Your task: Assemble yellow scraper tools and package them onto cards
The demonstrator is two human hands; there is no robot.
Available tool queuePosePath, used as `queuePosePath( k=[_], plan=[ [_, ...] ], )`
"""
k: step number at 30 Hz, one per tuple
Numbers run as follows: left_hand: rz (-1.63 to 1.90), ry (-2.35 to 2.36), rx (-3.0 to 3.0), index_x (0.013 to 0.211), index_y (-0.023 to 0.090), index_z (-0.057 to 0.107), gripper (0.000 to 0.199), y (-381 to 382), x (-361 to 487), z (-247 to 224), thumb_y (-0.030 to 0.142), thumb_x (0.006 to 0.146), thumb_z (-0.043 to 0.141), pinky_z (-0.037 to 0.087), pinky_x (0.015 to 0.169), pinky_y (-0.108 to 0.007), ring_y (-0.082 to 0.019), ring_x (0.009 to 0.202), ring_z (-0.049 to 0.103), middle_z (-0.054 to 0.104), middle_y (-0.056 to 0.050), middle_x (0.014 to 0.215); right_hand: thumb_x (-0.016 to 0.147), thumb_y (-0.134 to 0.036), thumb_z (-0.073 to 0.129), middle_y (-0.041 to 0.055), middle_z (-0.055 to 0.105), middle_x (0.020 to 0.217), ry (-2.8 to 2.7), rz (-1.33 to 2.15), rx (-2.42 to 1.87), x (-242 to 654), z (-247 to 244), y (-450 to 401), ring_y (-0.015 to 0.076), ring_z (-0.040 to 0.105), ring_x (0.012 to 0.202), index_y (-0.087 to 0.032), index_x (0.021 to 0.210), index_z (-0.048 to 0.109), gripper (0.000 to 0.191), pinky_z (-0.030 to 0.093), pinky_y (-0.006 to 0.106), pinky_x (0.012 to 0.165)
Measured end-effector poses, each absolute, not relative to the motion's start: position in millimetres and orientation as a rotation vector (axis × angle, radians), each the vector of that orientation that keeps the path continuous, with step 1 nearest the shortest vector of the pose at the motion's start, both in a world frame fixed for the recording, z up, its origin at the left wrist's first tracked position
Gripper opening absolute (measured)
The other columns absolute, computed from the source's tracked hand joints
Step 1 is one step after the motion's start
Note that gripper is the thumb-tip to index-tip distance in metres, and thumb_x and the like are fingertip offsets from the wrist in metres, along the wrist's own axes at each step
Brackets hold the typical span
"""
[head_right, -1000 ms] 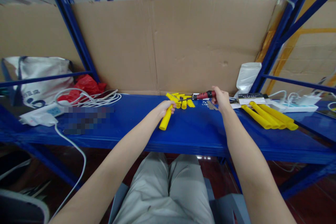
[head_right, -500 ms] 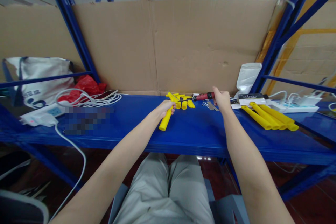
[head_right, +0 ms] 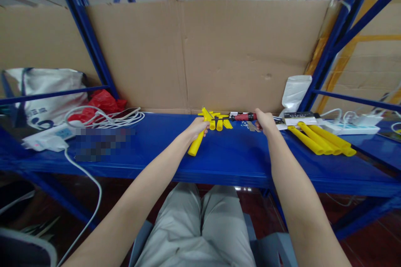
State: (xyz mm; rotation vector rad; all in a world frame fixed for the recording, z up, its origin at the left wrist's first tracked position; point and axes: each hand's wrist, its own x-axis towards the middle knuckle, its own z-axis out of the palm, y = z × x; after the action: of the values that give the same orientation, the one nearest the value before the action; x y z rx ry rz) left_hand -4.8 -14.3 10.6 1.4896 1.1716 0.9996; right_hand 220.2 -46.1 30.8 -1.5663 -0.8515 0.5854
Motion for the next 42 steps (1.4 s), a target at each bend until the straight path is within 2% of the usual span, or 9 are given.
queuePosePath(
  k=[9, 18, 23, 26, 29, 35, 37, 39, 42],
  plan=[
    [0.986, 1.172, 1.416, 0.069, 0.014, 0.050, 0.015, -11.4, -5.0, 9.3, 0.000, 0.074, 0.049, 0.030, 0.041, -0.018, -0.004, 0.035, 0.036, 0.039, 0.008, 0.043, 0.073, -0.024, 0.051, -0.0038, 0.035, 0.031, -0.786, 0.641, -1.452, 217.4, 31.1, -43.9, 0.0106, 0.033, 0.026, -0.022, 0.058, 0.042, 0.018, 0.024, 0.022, 0.026],
    [0.995, 1.117, 1.289, 0.069, 0.015, 0.047, 0.015, -8.1, -7.6, 7.1, 0.000, 0.073, 0.046, 0.028, 0.040, -0.020, -0.005, 0.034, 0.035, 0.039, 0.007, 0.044, 0.068, -0.019, 0.054, -0.0034, 0.035, 0.029, -0.818, 0.493, -1.408, 217.8, 31.8, -43.3, 0.0095, 0.031, 0.026, -0.023, 0.051, 0.042, 0.021, 0.022, 0.022, 0.025],
    [0.992, 1.120, 1.276, 0.069, 0.016, 0.044, 0.016, -9.8, -6.4, 6.9, 0.001, 0.076, 0.046, 0.028, 0.041, -0.019, -0.005, 0.034, 0.035, 0.040, 0.008, 0.045, 0.074, -0.021, 0.053, -0.0018, 0.039, 0.030, -0.987, 0.537, -1.494, 211.5, 28.3, -43.8, 0.0089, 0.034, 0.027, -0.020, 0.051, 0.045, 0.025, 0.024, 0.020, 0.026],
    [0.988, 1.118, 1.283, 0.072, 0.015, 0.047, 0.014, -10.7, -6.0, 7.4, 0.002, 0.076, 0.046, 0.029, 0.041, -0.020, -0.005, 0.034, 0.036, 0.040, 0.008, 0.046, 0.080, -0.024, 0.053, -0.0005, 0.044, 0.033, -1.147, 0.654, -1.605, 208.1, 27.8, -46.5, 0.0087, 0.038, 0.027, -0.018, 0.053, 0.048, 0.028, 0.026, 0.019, 0.027],
    [0.982, 1.139, 1.283, 0.076, 0.014, 0.050, 0.013, -10.8, -5.9, 7.9, 0.002, 0.076, 0.045, 0.030, 0.041, -0.020, -0.006, 0.035, 0.036, 0.041, 0.007, 0.047, 0.081, -0.035, 0.059, 0.0016, 0.051, 0.039, -1.338, 0.782, -1.699, 207.3, 24.6, -47.8, 0.0076, 0.041, 0.029, -0.016, 0.056, 0.051, 0.033, 0.027, 0.017, 0.027],
    [0.964, 1.117, 1.371, 0.083, 0.014, 0.052, 0.014, -10.3, -4.3, 6.3, 0.004, 0.077, 0.045, 0.032, 0.040, -0.020, -0.006, 0.036, 0.037, 0.042, 0.006, 0.050, 0.067, -0.055, 0.070, 0.0020, 0.056, 0.043, -1.571, 0.958, -1.713, 207.8, 8.6, -37.9, 0.0069, 0.044, 0.030, -0.015, 0.056, 0.054, 0.044, 0.027, 0.016, 0.026],
    [0.931, 1.098, 1.413, 0.092, 0.014, 0.054, 0.020, -10.9, -3.0, 5.9, 0.003, 0.077, 0.046, 0.033, 0.041, -0.019, -0.006, 0.037, 0.039, 0.044, 0.006, 0.053, 0.063, -0.055, 0.073, 0.0017, 0.054, 0.040, -1.580, 0.976, -1.717, 204.4, 5.5, -36.2, 0.0067, 0.041, 0.028, -0.016, 0.053, 0.054, 0.045, 0.026, 0.017, 0.025],
    [0.922, 1.074, 1.427, 0.108, 0.014, 0.051, 0.034, -11.9, -1.6, 6.1, 0.002, 0.076, 0.048, 0.036, 0.041, -0.019, -0.006, 0.040, 0.042, 0.048, 0.005, 0.059, 0.061, -0.051, 0.075, 0.0010, 0.052, 0.038, -1.586, 0.964, -1.716, 200.2, 5.2, -36.7, 0.0068, 0.039, 0.028, -0.016, 0.051, 0.053, 0.042, 0.026, 0.018, 0.025],
    [0.951, 0.981, 1.445, 0.130, 0.017, 0.040, 0.062, -14.4, -0.2, 6.9, -0.003, 0.072, 0.049, 0.039, 0.044, -0.018, -0.007, 0.046, 0.050, 0.055, 0.002, 0.072, 0.065, -0.035, 0.076, 0.0001, 0.052, 0.040, -1.622, 0.913, -1.718, 199.8, 7.6, -36.7, 0.0074, 0.039, 0.029, -0.016, 0.049, 0.055, 0.032, 0.027, 0.018, 0.027]
  ],
)
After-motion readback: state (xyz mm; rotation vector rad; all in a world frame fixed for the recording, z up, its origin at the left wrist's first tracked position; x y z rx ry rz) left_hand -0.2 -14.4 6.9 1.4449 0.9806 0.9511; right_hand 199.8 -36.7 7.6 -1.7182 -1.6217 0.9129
